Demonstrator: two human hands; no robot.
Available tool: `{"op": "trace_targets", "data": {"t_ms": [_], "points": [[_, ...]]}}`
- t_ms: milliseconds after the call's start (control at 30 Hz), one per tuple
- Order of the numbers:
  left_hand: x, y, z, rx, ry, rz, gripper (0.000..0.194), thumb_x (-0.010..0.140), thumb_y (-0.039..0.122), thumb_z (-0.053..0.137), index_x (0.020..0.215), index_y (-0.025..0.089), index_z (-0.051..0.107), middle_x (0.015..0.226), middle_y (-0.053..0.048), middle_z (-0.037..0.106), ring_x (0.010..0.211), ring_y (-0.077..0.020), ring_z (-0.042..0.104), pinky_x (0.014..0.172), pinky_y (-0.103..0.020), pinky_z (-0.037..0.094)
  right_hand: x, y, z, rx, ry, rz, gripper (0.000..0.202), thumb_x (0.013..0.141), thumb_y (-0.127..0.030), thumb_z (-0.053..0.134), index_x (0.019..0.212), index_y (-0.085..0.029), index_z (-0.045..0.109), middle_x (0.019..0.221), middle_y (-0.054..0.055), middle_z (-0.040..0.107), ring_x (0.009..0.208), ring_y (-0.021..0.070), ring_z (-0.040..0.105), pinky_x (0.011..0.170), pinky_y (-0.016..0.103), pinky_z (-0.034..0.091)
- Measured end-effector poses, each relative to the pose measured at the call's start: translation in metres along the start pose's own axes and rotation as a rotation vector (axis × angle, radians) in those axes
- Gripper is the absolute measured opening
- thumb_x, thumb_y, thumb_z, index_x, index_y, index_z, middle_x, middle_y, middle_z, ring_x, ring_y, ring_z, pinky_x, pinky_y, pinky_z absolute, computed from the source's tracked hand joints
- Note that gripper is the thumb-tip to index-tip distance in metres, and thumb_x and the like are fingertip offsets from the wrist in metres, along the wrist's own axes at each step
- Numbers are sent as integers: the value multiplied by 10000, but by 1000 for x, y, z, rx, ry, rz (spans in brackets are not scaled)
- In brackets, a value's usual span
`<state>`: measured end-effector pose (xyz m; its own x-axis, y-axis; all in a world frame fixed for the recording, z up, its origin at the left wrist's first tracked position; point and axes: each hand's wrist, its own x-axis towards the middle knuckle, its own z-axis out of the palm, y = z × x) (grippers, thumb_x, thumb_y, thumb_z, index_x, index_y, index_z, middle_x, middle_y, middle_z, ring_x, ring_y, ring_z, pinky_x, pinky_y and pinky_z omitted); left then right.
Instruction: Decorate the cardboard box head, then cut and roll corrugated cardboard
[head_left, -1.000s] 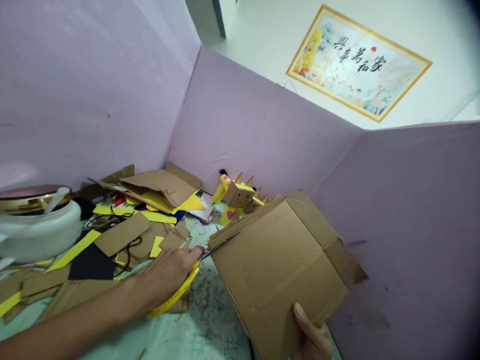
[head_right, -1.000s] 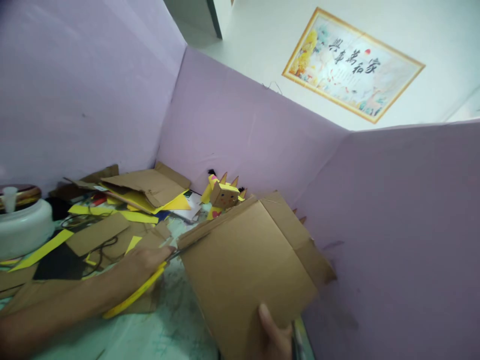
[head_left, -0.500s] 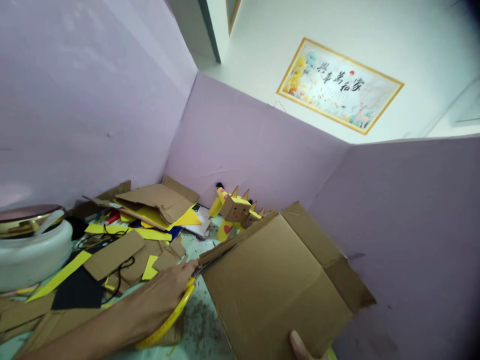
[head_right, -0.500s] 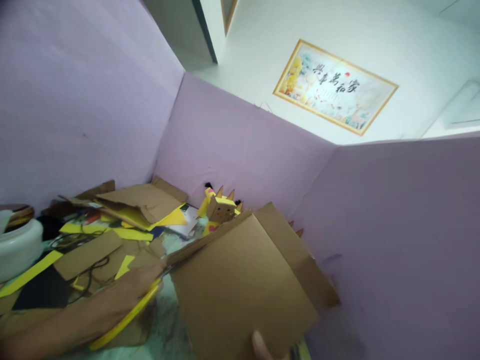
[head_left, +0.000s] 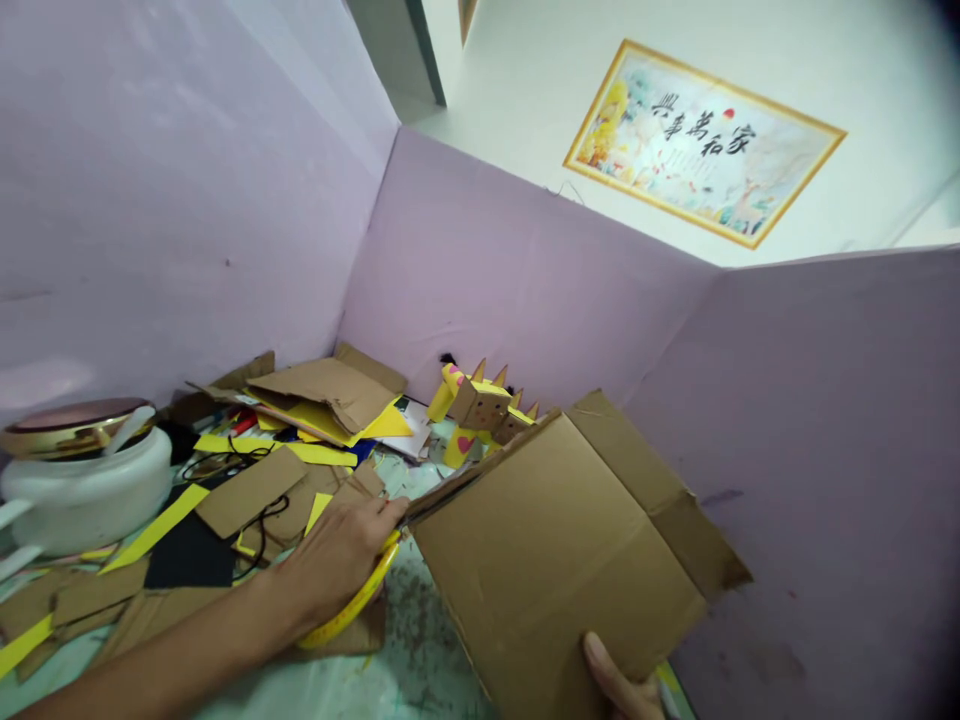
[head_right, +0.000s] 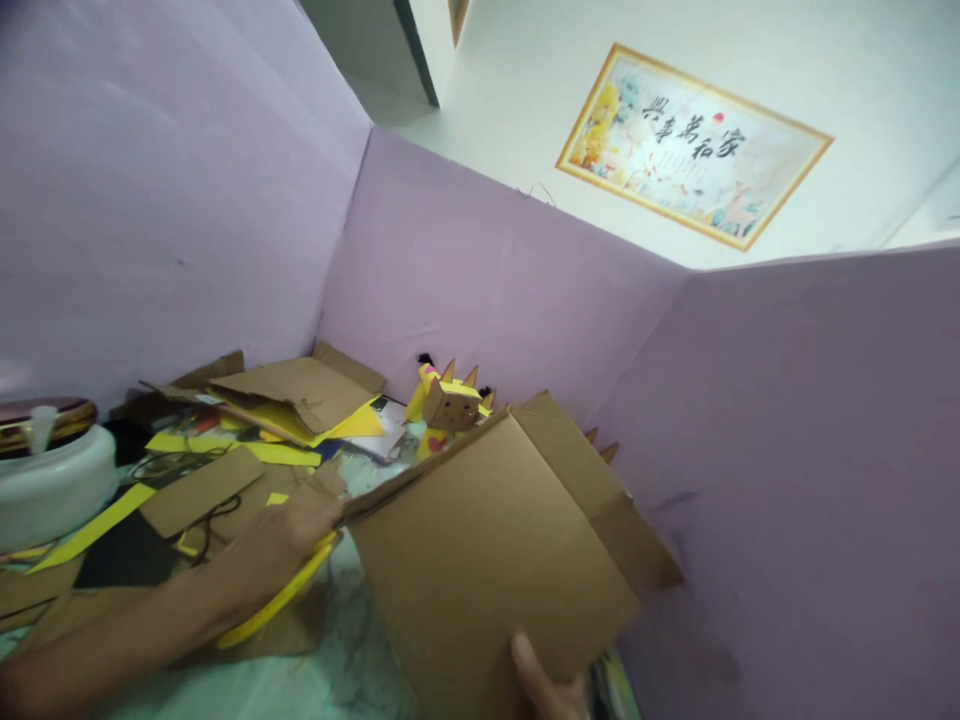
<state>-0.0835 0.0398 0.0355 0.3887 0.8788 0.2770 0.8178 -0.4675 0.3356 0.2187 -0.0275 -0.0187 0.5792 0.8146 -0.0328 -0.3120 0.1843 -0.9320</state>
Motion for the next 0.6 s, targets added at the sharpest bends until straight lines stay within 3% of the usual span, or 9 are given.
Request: {"op": "trace_targets", "data": {"t_ms": [133,300,467,600], "points": [[-2,0,-2,-43,57,33,372,815,67,405,1108,188,599,958,-110,700,937,-255,645,816,-350,501,-5,-10,8,57,-56,43,913,535,-364,883,1349,-196,508,804,43,777,700,295,731,664,421,607],[-3,-5,1,-115,96,102,319,839,85,406,1064,197,602,923,-92,679,933,-245,628,842,-346,480,-4,-15,8,17,-75,45,900,488,-373,886,1312,-209,564,860,65,778,769,316,725,715,447,592],[-1,-10,2,-112,33,78,214,786,105,426,884,195,593,821,-73,661,803,-236,610,731,-339,458,-7,-16,10,75,-21,39,804,492,-319,878,1243,-205,615,861,72,776,744,300,724,694,425,591],[0,-12,1,-142,-26,97,178,717,127,481,853,178,584,827,-87,663,777,-257,606,693,-356,449,-9,-19,12,122,-8,70,748,447,-269,896,1152,-187,663,794,77,772,661,290,719,672,429,595]]}}
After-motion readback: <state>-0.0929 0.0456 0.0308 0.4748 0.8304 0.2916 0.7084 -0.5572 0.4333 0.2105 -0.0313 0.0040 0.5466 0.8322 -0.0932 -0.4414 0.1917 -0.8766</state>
